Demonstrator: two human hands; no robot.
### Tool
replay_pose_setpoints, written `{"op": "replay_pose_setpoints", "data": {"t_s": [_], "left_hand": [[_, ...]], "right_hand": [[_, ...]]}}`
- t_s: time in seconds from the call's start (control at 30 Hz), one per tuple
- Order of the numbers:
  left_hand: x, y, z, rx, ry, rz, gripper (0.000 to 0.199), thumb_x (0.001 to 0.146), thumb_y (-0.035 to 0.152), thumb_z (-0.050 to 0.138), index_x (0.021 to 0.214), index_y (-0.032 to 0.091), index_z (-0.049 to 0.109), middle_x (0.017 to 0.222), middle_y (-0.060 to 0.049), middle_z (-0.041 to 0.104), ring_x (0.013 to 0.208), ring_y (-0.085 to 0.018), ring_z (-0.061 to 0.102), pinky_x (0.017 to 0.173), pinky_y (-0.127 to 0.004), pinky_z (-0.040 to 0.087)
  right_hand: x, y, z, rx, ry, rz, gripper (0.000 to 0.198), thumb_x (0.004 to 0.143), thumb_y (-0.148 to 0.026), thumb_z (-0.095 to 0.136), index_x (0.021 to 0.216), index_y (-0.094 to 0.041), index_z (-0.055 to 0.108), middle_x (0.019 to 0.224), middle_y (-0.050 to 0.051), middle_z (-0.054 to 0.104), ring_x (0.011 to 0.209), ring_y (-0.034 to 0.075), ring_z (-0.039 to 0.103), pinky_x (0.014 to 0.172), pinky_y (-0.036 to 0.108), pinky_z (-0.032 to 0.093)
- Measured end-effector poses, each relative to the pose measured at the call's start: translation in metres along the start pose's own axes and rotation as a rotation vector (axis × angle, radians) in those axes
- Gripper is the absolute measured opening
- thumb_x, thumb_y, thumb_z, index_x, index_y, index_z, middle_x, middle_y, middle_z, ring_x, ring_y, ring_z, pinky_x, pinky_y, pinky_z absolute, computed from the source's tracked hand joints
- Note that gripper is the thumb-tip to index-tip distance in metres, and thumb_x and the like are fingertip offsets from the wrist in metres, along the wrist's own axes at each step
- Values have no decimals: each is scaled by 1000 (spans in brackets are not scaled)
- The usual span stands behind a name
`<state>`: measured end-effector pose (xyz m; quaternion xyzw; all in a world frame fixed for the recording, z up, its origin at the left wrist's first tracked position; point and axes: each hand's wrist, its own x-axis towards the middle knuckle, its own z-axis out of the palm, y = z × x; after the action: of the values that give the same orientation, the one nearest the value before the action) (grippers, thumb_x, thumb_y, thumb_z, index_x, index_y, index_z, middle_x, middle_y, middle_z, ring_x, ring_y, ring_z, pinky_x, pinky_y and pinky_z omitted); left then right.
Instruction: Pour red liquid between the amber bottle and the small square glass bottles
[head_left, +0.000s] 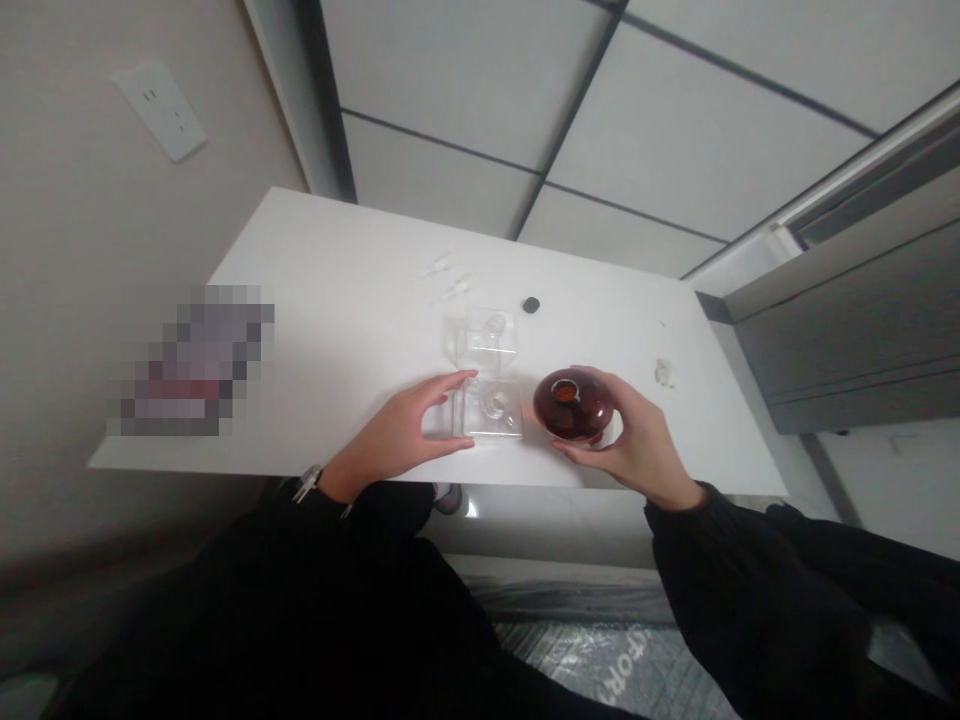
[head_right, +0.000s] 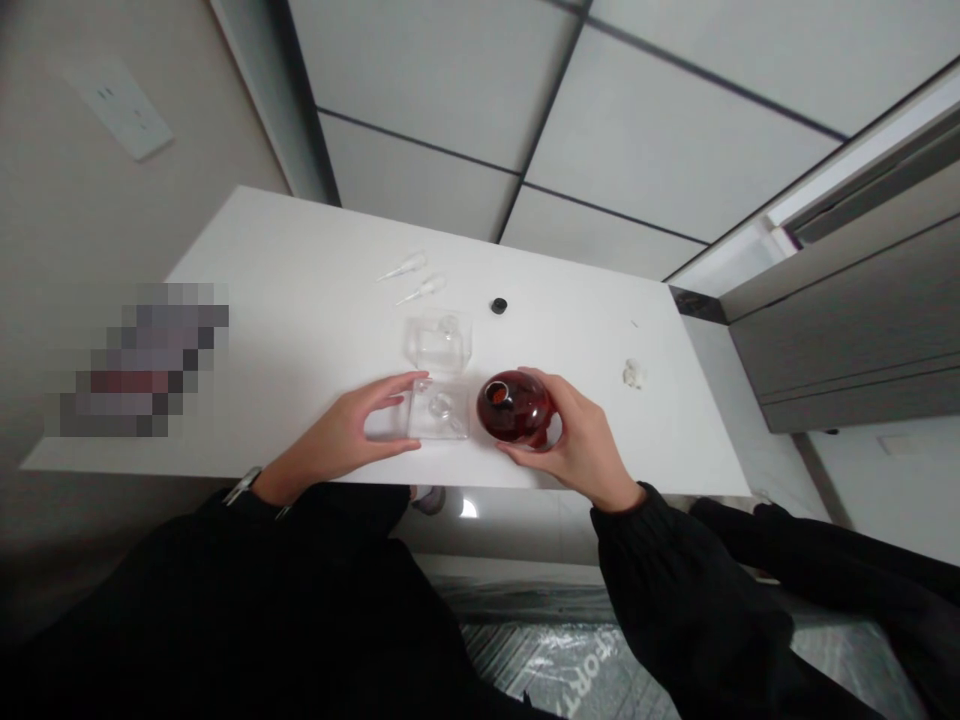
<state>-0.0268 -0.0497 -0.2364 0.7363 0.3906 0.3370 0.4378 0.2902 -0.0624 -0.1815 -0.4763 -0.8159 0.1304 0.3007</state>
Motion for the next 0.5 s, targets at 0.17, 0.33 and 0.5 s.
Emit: {"op": "replay_pose_setpoints", "data": {"t_s": [0.17,0.33,0.5], "left_hand": [[0,-2,0,-25,2,8,79,86,49,84,155,22,56,159,-14,60,142,-33,61,120,-53,54],[1,-3,0,-15,3,17,78,87,50,83,156,25,56,160,-12,60,143,-32,61,121,-52,52],[2,-3,1,-18,8,22,79,86,50,84,156,24,56,159,-12,60,143,-33,61,121,-52,53]], "right_hand": [[3,-3,-5,-107,-57,-22,74,80,-48,87,142,-23,58,134,14,75,119,33,75,95,49,63],[3,-6,-8,-197,-98,-25,75,79,-46,87,144,-23,57,135,14,75,116,33,76,91,47,64],[3,-7,-9,-285,-115,-50,73,82,-46,84,145,-24,56,135,13,75,113,32,77,90,47,64]]}}
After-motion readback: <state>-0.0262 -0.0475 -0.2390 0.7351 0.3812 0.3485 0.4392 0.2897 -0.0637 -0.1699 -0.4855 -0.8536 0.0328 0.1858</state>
